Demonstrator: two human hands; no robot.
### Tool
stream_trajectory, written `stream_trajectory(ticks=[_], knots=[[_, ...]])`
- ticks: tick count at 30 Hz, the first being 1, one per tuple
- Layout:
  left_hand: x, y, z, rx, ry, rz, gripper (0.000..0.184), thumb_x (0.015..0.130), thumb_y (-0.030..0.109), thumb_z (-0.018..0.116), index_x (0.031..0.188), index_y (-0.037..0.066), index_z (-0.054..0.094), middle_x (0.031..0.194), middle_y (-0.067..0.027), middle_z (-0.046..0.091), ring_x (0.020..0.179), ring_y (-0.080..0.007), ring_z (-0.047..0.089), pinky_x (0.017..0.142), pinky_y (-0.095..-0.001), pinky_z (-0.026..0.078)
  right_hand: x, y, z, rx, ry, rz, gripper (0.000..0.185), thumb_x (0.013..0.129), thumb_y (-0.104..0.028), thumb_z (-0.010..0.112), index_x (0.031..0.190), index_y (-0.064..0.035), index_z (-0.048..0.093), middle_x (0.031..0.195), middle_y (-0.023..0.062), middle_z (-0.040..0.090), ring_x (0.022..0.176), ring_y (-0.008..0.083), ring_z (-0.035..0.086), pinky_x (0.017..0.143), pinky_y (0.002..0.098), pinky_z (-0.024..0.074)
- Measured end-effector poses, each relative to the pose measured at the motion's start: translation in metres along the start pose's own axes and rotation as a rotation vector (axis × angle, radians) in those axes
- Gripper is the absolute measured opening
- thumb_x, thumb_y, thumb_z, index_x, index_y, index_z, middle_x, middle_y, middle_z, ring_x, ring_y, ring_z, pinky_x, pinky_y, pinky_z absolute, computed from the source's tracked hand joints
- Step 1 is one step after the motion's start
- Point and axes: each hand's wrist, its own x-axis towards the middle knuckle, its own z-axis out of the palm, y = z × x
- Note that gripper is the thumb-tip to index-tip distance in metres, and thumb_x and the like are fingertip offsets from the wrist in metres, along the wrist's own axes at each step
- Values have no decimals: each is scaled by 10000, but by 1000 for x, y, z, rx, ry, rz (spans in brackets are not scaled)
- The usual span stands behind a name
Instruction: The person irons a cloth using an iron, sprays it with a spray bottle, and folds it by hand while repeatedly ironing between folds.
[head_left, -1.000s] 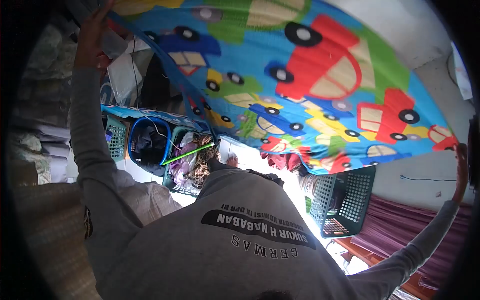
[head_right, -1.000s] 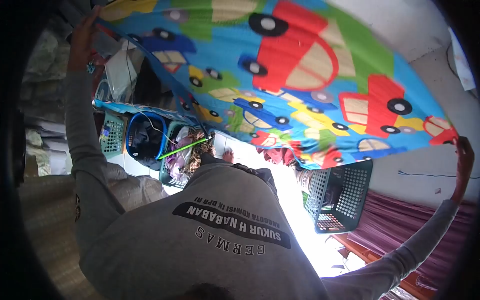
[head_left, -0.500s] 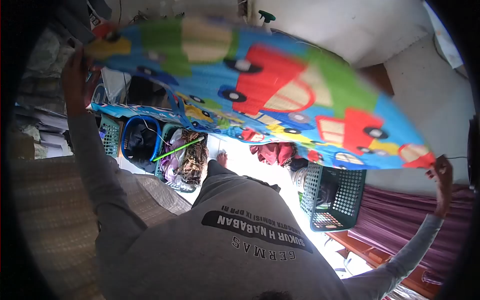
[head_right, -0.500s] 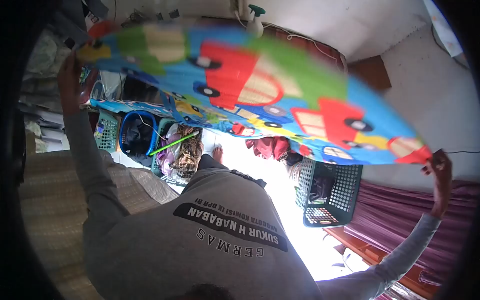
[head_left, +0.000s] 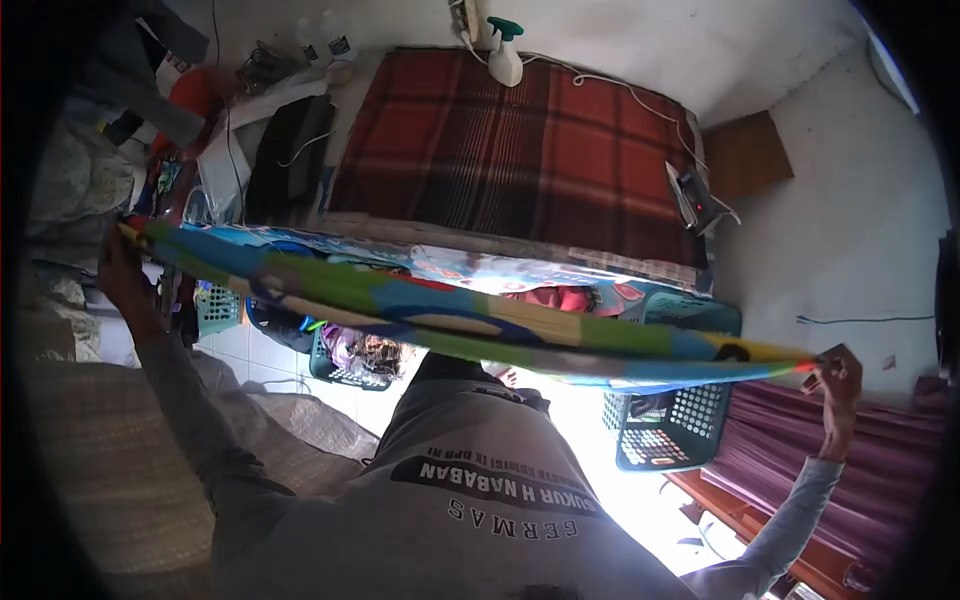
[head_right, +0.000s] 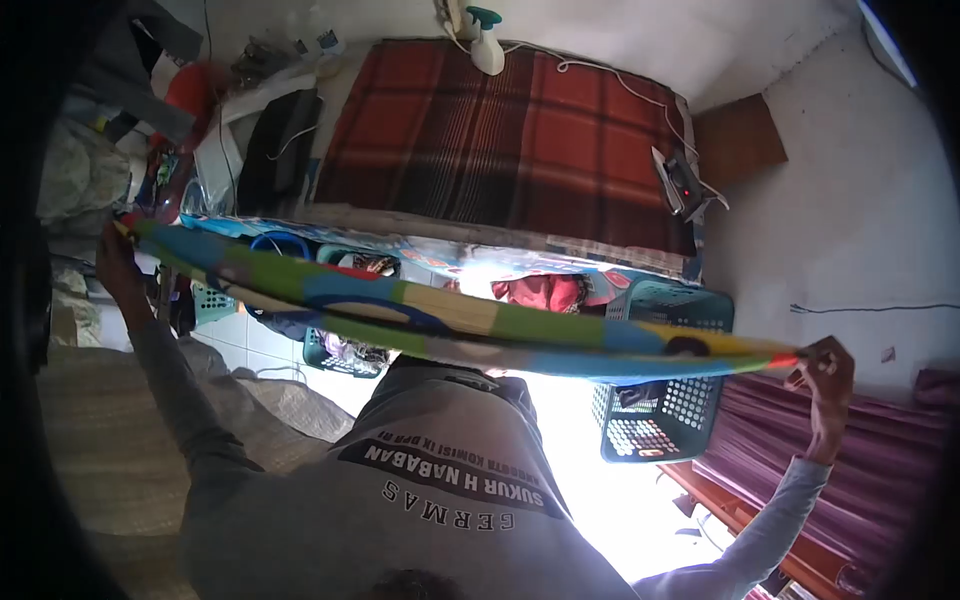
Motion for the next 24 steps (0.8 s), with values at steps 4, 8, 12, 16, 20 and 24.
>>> stream_trajectory(ticks=[4, 8, 12, 16, 20, 24], knots=[[73, 6, 122, -46, -160, 161, 487, 1050, 422, 717, 1323, 19, 743, 1112, -80, 768, 918, -123, 710, 758, -276, 562, 152, -30, 1, -72, 123, -79, 213, 1038, -239, 703, 962, -48, 649, 824, 43, 674, 678, 102, 648, 616, 265, 501], [118, 53, 292, -350, -266, -167, 475, 1003, 421, 779, 1231, 5, 765, 937, -57, 779, 758, -101, 723, 695, -256, 587, 289, -60, 30, -91, 160, -40, 282, 1023, -312, 724, 1088, -37, 716, 862, 26, 705, 733, 95, 671, 674, 257, 536], [155, 39, 479, -514, -307, -225, 415, 974, 338, 826, 1094, -53, 758, 888, -93, 770, 701, -124, 727, 610, -273, 593, 459, -41, 66, -104, 158, -40, 304, 1014, -304, 734, 1131, -24, 725, 872, 28, 714, 745, 93, 687, 674, 255, 555], [148, -1, 616, -559, -443, -333, 407, 986, 307, 806, 1012, -95, 745, 877, -163, 751, 670, -189, 731, 595, -294, 607, 566, 5, 135, -88, 18, -8, 247, 1007, -245, 712, 1136, -36, 744, 903, 45, 740, 752, 107, 710, 665, 247, 578], [82, -67, 728, -437, -494, -480, 403, 995, 288, 783, 1087, -103, 748, 941, -214, 760, 805, -316, 771, 770, -366, 647, 653, 107, 245, -359, 78, 118, 427, 931, -137, 701, 1343, -25, 686, 1099, 171, 788, 907, 280, 781, 789, 414, 624], [2, -73, 723, -120, -420, -6, 395, 1033, 268, 711, 1322, -2, 699, 1270, -231, 707, 1227, -407, 657, 1033, -489, 546, 566, 58, 371, -458, 73, -168, 577, 967, -125, 656, 1531, -67, 543, 1355, 255, 695, 1219, 421, 697, 1018, 515, 552]])
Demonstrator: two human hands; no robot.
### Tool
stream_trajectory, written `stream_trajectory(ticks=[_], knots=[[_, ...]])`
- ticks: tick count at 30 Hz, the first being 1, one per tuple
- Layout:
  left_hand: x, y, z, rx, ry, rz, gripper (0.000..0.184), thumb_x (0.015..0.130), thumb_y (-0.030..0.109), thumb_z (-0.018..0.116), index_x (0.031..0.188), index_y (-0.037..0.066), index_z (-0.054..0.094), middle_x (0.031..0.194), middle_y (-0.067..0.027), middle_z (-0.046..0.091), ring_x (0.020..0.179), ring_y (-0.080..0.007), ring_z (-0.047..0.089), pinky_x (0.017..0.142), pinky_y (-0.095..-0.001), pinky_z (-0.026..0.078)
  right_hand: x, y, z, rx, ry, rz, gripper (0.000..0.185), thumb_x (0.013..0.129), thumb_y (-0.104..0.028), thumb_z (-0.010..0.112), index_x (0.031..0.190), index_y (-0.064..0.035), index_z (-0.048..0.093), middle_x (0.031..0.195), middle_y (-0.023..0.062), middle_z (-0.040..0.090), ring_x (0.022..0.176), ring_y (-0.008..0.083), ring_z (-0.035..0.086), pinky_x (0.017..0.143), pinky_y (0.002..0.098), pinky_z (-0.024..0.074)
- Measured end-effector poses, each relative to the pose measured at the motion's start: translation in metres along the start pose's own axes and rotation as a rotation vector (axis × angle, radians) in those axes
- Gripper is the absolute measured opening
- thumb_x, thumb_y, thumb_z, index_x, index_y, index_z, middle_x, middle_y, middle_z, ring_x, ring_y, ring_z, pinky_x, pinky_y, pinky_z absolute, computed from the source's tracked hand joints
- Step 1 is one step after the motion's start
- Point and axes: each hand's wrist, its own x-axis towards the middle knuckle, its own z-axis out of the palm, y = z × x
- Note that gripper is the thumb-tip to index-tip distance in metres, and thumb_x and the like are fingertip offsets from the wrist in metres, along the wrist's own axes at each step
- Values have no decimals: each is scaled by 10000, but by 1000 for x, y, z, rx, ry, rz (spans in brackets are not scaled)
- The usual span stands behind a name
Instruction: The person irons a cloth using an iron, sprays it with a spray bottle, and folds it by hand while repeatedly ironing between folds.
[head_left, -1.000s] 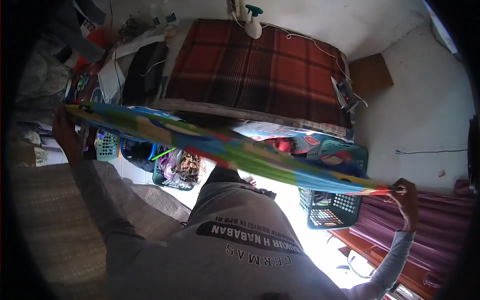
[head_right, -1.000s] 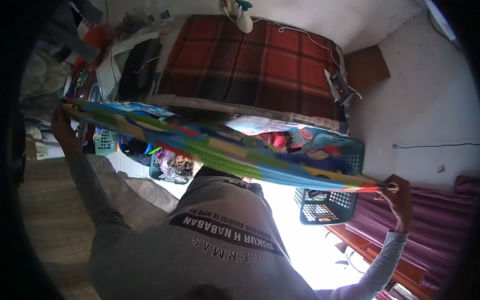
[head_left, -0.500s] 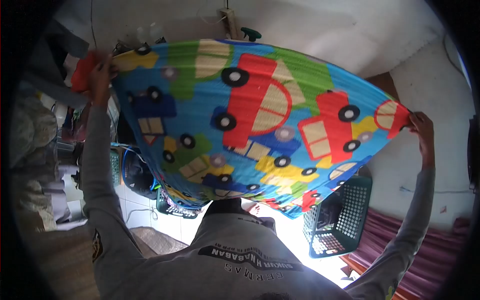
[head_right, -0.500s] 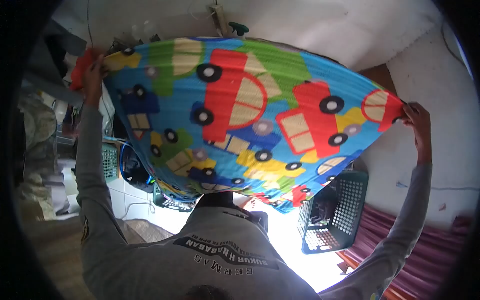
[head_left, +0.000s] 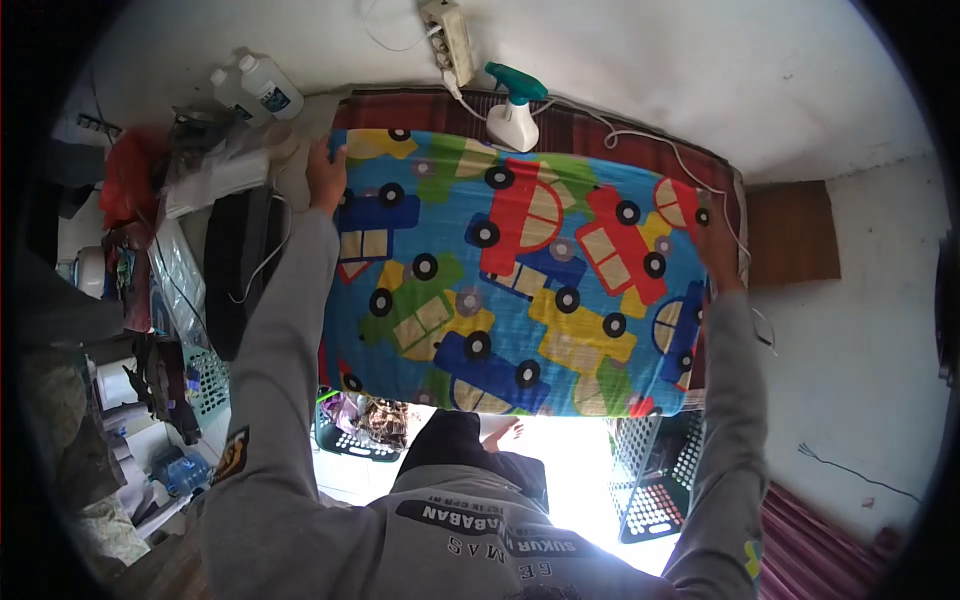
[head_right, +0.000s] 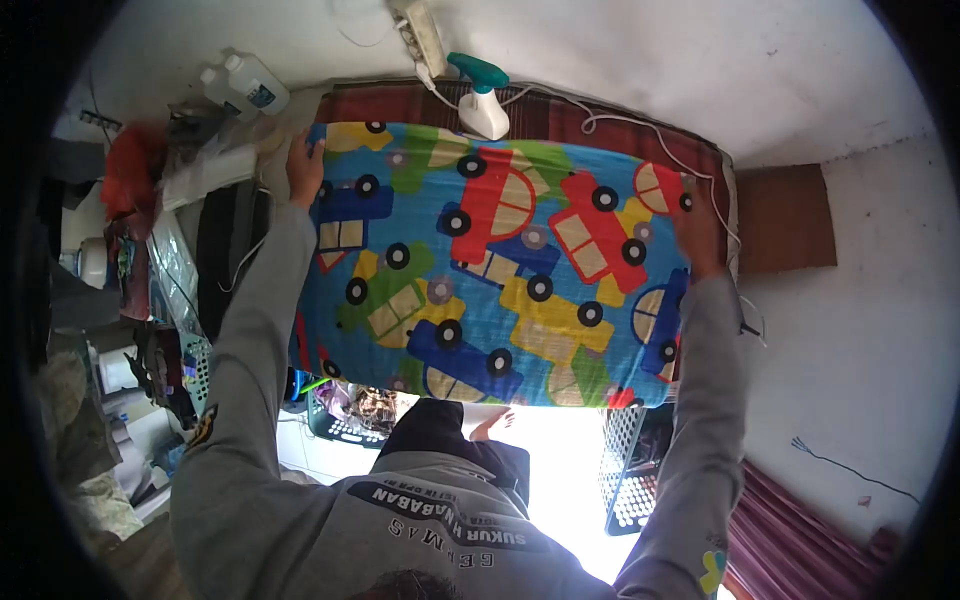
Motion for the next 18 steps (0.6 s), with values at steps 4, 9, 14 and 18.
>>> stream_trajectory(ticks=[4, 9, 14, 18], knots=[[-139, 48, -114, 248, 14, 229, 401, 1037, 237, 705, 1382, 37, 664, 1378, -217, 633, 1313, -405, 582, 1126, -501, 447, -170, -9, 44, 43, 249, 25, 414, 1053, -169, 641, 1441, -23, 630, 1413, 235, 669, 1249, 386, 685, 1032, 460, 549], [-389, -17, -197, 200, 229, -497, 361, 999, 202, 763, 1248, -3, 601, 1243, -213, 610, 1225, -386, 573, 1050, -485, 453, -421, 79, 96, -151, 562, 598, 431, 1060, -226, 651, 1443, -34, 604, 1345, 157, 681, 1129, 307, 698, 954, 407, 565], [-424, 14, -190, 213, 216, -351, 392, 984, 265, 788, 1222, -8, 637, 1150, -185, 640, 1182, -372, 584, 1007, -478, 458, -432, 67, 83, 1123, 393, 1135, 491, 1053, -428, 672, 1457, -180, 543, 1264, 35, 601, 935, 209, 668, 815, 397, 524], [-430, 12, -188, 346, 228, -247, 377, 983, 299, 771, 1190, 5, 657, 1096, -182, 636, 1059, -397, 577, 937, -500, 443, -441, 101, 81, 1333, 269, 1037, 339, 1040, -431, 694, 1278, -209, 600, 1172, -33, 608, 840, 176, 623, 739, 376, 477]])
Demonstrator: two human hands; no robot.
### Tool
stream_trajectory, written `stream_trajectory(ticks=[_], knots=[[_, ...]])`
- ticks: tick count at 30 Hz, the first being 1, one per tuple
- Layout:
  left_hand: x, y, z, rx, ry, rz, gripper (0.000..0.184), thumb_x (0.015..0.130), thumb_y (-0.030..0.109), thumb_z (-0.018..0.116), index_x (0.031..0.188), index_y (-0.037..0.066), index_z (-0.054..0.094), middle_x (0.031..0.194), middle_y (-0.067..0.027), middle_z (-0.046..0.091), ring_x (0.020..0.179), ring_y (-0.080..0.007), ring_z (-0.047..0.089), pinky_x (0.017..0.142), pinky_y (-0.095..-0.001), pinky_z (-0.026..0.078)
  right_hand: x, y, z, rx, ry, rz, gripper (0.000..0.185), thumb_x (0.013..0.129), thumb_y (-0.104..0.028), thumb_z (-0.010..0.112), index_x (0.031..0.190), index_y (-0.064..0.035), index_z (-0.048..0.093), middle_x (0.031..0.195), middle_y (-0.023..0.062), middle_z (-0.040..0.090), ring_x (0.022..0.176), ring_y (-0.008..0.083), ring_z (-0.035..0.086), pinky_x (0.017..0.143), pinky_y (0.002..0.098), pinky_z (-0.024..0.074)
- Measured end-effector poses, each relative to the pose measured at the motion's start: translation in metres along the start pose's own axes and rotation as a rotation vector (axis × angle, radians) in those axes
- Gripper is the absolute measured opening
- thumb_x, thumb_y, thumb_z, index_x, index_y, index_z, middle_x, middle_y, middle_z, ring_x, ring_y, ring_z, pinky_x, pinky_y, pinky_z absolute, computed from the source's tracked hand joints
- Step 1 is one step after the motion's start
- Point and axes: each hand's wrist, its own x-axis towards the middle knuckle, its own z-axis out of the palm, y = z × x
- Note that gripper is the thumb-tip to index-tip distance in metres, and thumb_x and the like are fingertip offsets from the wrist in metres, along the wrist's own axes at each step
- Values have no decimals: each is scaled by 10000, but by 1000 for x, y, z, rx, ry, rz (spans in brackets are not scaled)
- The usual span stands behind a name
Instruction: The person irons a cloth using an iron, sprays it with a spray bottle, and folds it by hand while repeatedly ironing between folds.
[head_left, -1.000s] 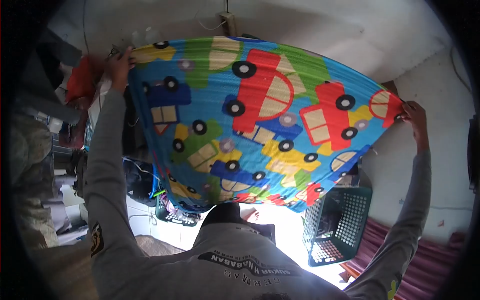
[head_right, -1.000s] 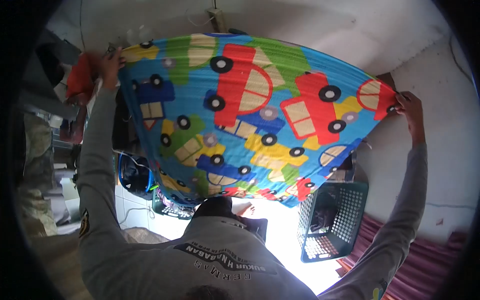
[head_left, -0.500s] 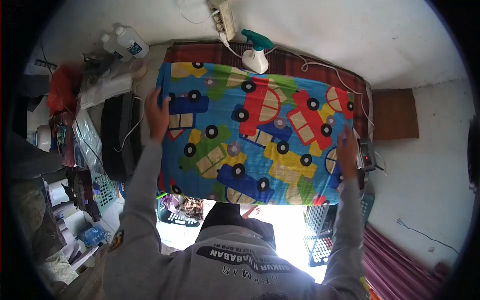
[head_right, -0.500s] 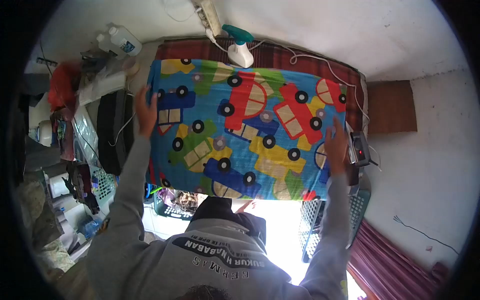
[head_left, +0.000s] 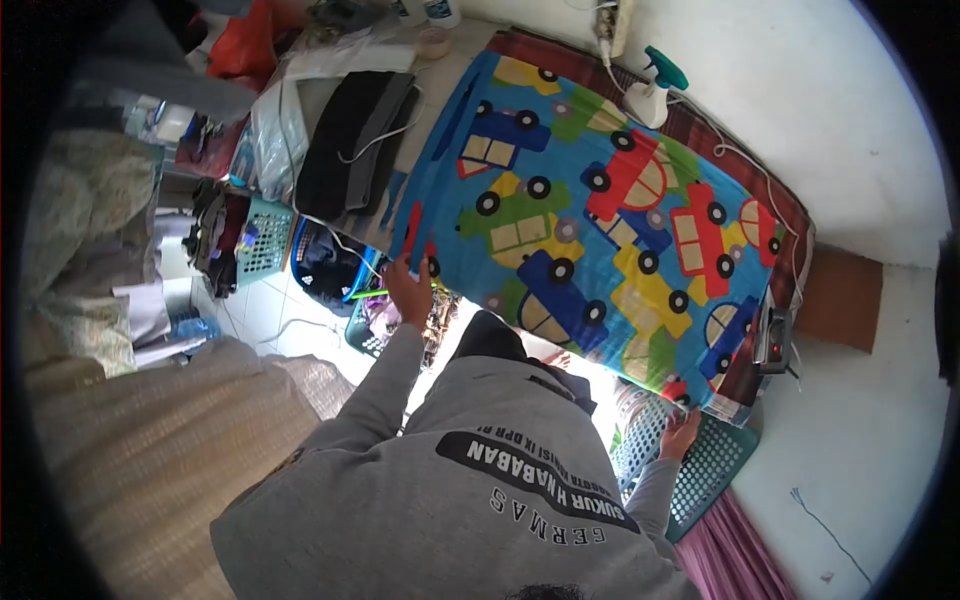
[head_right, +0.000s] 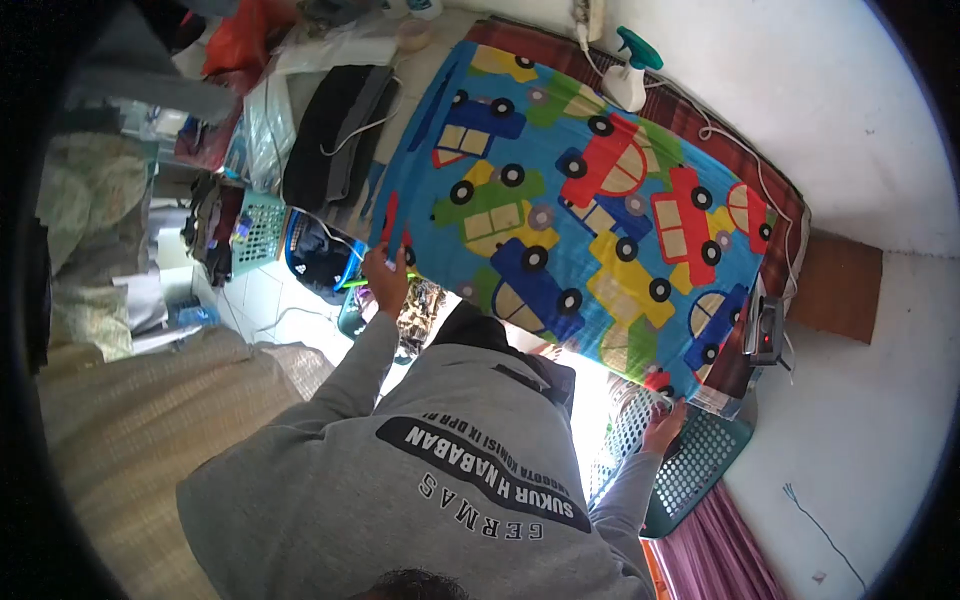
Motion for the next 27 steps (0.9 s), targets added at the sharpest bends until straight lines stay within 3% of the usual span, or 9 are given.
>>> stream_trajectory(ticks=[3, 6, 11, 15, 18, 19, 23, 25, 27], knots=[[6, 0, 4, 114, 9, 144, 276, 1007, 266, 714, 1103, 18, 641, 1022, -211, 636, 1009, -427, 571, 908, -541, 430, 0, -10, -9, 22, -186, 6, 191, 1043, -360, 724, 1058, -196, 628, 840, -64, 610, 722, 100, 572, 671, 286, 437], [9, -1, 5, 114, 14, 63, 250, 1022, 252, 691, 1098, 21, 638, 960, -213, 635, 961, -431, 576, 877, -547, 431, -2, -24, -4, -4, -268, -26, 170, 1053, -303, 724, 1013, -189, 605, 805, -61, 604, 669, 75, 534, 618, 260, 413], [45, -27, -15, -125, -437, -78, 625, 966, 483, 766, 1249, -63, 654, 1157, -296, 730, 1092, -466, 700, 943, -524, 529, -6, -52, -13, -344, -336, 36, 210, 1061, -291, 720, 985, -142, 592, 724, -68, 512, 577, 65, 478, 512, 247, 393], [97, -44, -50, -262, -197, -73, 478, 1033, 401, 724, 1203, -42, 669, 1098, -262, 735, 1031, -418, 705, 874, -463, 517, -15, -86, -10, -483, -363, -192, 250, 1040, -311, 748, 1045, -90, 632, 755, -60, 574, 491, 59, 456, 449, 267, 380], [89, -27, -57, -66, -312, -8, 455, 1038, 381, 727, 1190, -44, 668, 1089, -242, 740, 1024, -377, 714, 872, -458, 517, -20, -90, -11, -698, -315, -296, 318, 1031, -382, 749, 1056, -84, 641, 688, -38, 546, 488, 56, 479, 422, 250, 383], [86, -63, -38, -73, -361, 71, 502, 993, 421, 770, 1197, -28, 677, 1043, -277, 748, 1005, -441, 735, 856, -487, 539, -17, -91, -17, -766, -351, -250, 339, 1007, -396, 769, 1001, -77, 652, 697, -11, 591, 510, 69, 527, 452, 247, 420], [68, -82, -17, -146, -253, -3, 470, 994, 393, 776, 1177, -29, 678, 1070, -278, 742, 1002, -432, 725, 870, -479, 536, 3, -70, -35, -864, -384, -80, 245, 981, -284, 792, 976, -62, 687, 702, 7, 601, 542, 105, 569, 511, 281, 477], [78, -71, -20, -220, -60, 26, 413, 1000, 353, 775, 1133, -27, 682, 1086, -266, 735, 994, -422, 706, 889, -466, 531, 6, -65, -41, -803, -353, -134, 234, 973, -265, 800, 992, -58, 692, 700, 10, 605, 541, 106, 567, 510, 280, 478], [79, -63, -22, -196, -124, 52, 387, 1010, 335, 764, 1113, -28, 681, 1082, -257, 732, 981, -418, 695, 891, -462, 527, 13, -51, -51, -708, -265, -174, 211, 968, -224, 804, 1006, -43, 703, 724, 25, 647, 548, 112, 605, 517, 285, 507]])
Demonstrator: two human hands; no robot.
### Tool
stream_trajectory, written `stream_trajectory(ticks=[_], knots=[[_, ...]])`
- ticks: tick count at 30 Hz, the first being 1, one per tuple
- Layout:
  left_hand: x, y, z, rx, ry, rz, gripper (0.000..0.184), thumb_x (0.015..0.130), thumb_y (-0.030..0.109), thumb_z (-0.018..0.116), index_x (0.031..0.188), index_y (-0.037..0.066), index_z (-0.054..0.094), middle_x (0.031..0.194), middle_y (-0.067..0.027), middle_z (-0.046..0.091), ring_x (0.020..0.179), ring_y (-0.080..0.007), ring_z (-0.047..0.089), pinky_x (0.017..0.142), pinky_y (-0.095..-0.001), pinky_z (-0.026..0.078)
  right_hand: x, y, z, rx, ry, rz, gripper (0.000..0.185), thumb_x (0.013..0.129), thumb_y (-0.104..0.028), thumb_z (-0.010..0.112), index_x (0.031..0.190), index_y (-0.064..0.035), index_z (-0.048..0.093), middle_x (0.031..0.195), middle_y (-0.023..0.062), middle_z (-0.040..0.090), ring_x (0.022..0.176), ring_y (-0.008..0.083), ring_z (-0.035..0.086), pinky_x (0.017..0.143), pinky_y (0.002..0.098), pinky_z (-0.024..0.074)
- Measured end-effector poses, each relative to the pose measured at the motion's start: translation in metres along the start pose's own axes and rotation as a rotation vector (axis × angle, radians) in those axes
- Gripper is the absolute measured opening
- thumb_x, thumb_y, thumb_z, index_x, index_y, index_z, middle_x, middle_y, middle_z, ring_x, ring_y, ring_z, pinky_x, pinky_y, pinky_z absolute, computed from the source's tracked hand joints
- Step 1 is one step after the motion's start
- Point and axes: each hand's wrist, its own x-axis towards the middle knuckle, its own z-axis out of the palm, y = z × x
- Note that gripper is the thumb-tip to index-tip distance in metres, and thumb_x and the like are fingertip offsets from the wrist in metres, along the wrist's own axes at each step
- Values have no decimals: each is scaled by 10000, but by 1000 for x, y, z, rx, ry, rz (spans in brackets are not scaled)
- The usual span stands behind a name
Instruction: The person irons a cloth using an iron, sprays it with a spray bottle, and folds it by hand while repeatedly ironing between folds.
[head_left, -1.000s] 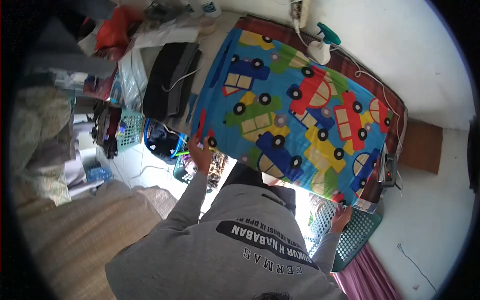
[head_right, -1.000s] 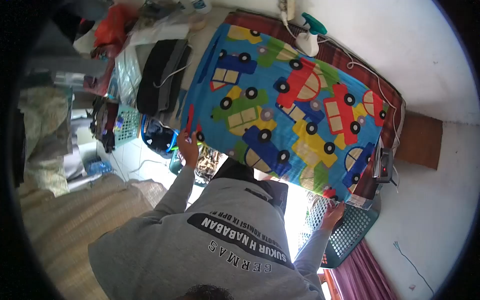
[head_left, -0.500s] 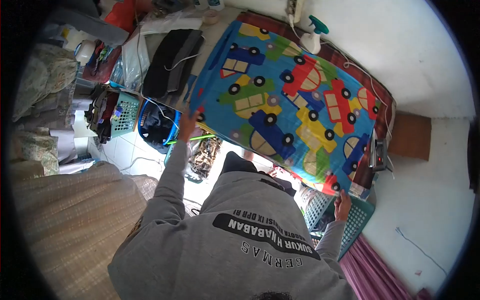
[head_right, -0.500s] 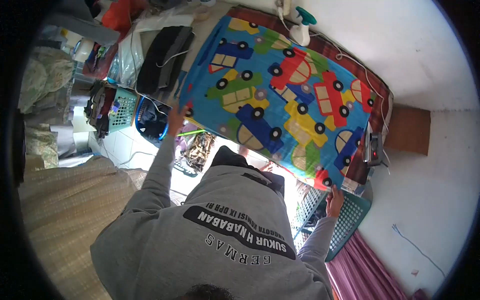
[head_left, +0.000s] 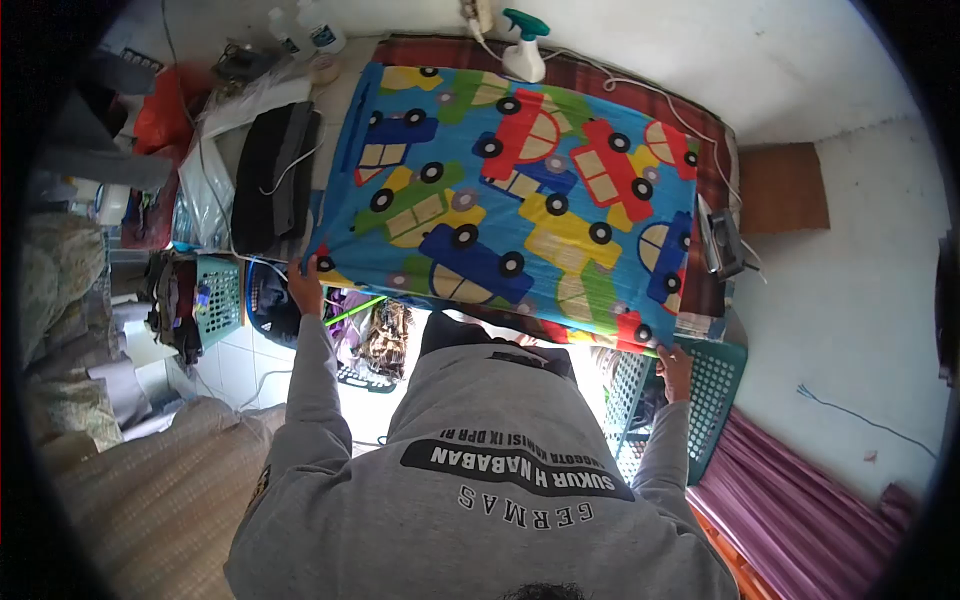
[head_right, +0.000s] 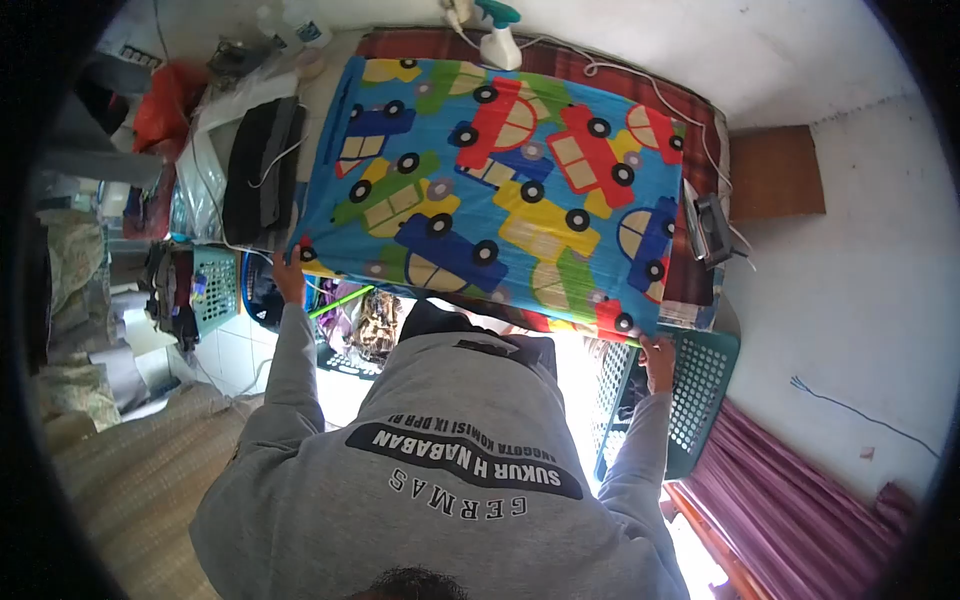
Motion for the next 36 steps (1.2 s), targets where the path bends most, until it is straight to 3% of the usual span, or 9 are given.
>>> stream_trajectory(ticks=[5, 7, 12, 15, 17, 23, 28, 33, 36], knots=[[25, 32, 7, 373, -189, -109, 287, 936, 245, 773, 1070, 4, 694, 1073, -225, 750, 987, -389, 719, 905, -471, 544, 10, -25, 15, -414, 165, 45, 201, 965, -239, 763, 1014, -54, 702, 815, 110, 711, 649, 231, 713, 539, 384, 555], [42, 40, 24, 432, -188, 54, 361, 889, 284, 783, 1126, 19, 725, 1091, -222, 760, 1072, -415, 701, 946, -525, 532, 22, -56, 37, -827, 594, -478, 190, 966, -236, 725, 1047, -65, 711, 898, 174, 723, 792, 362, 730, 690, 499, 571], [106, 86, 111, 504, -177, 154, 529, 923, 435, 767, 1246, 17, 728, 1109, -238, 756, 1131, -455, 667, 1000, -544, 512, 63, -151, 144, -724, 467, -663, 407, 982, -250, 699, 1349, -77, 668, 1259, 209, 703, 1179, 441, 658, 995, 534, 512], [159, 125, 151, 485, -242, -6, 541, 949, 463, 746, 1255, 17, 730, 1142, -254, 748, 1154, -462, 664, 1011, -564, 509, 100, -173, 199, -901, 330, -835, 643, 1025, -349, 654, 1592, -95, 487, 1617, 213, 483, 1515, 425, 419, 1212, 590, 349], [198, 93, 196, 265, -133, -154, 562, 944, 489, 750, 1262, 26, 734, 1220, -250, 737, 1197, -434, 668, 1034, -544, 513, 113, -192, 231, -1011, 268, -576, 749, 1061, -442, 588, 1694, -136, 330, 1777, 187, 218, 1653, 377, 163, 1278, 688, 140], [262, 117, 192, 289, -359, -136, 525, 925, 448, 756, 1238, 26, 750, 1207, -213, 765, 1100, -397, 731, 970, -477, 558, 150, -206, 245, -1026, 375, -482, 765, 1085, -521, 516, 1719, -163, 279, 1799, 175, 156, 1670, 356, 108, 1253, 741, 77], [328, 187, 234, -256, -678, -603, 565, 880, 441, 799, 1149, -53, 753, 1101, -255, 773, 1013, -420, 745, 937, -470, 561, 196, -237, 255, -1106, 368, -557, 754, 1089, -531, 499, 1721, -180, 282, 1798, 158, 175, 1669, 346, 117, 1247, 754, 88], [347, 168, 299, 266, -260, 191, 492, 973, 382, 737, 1173, -67, 722, 1208, -278, 738, 1102, -439, 714, 938, -514, 549, 257, -280, 257, -1084, 406, -552, 755, 1088, -550, 493, 1713, -175, 296, 1796, 158, 181, 1667, 344, 131, 1229, 785, 109], [357, 197, 284, 287, -209, 99, 468, 1022, 371, 693, 1237, -45, 696, 1232, -275, 718, 1130, -457, 686, 941, -536, 532, 288, -288, 245, -1073, 432, -555, 766, 1083, -569, 494, 1709, -172, 304, 1794, 167, 178, 1666, 346, 131, 1212, 809, 113]])
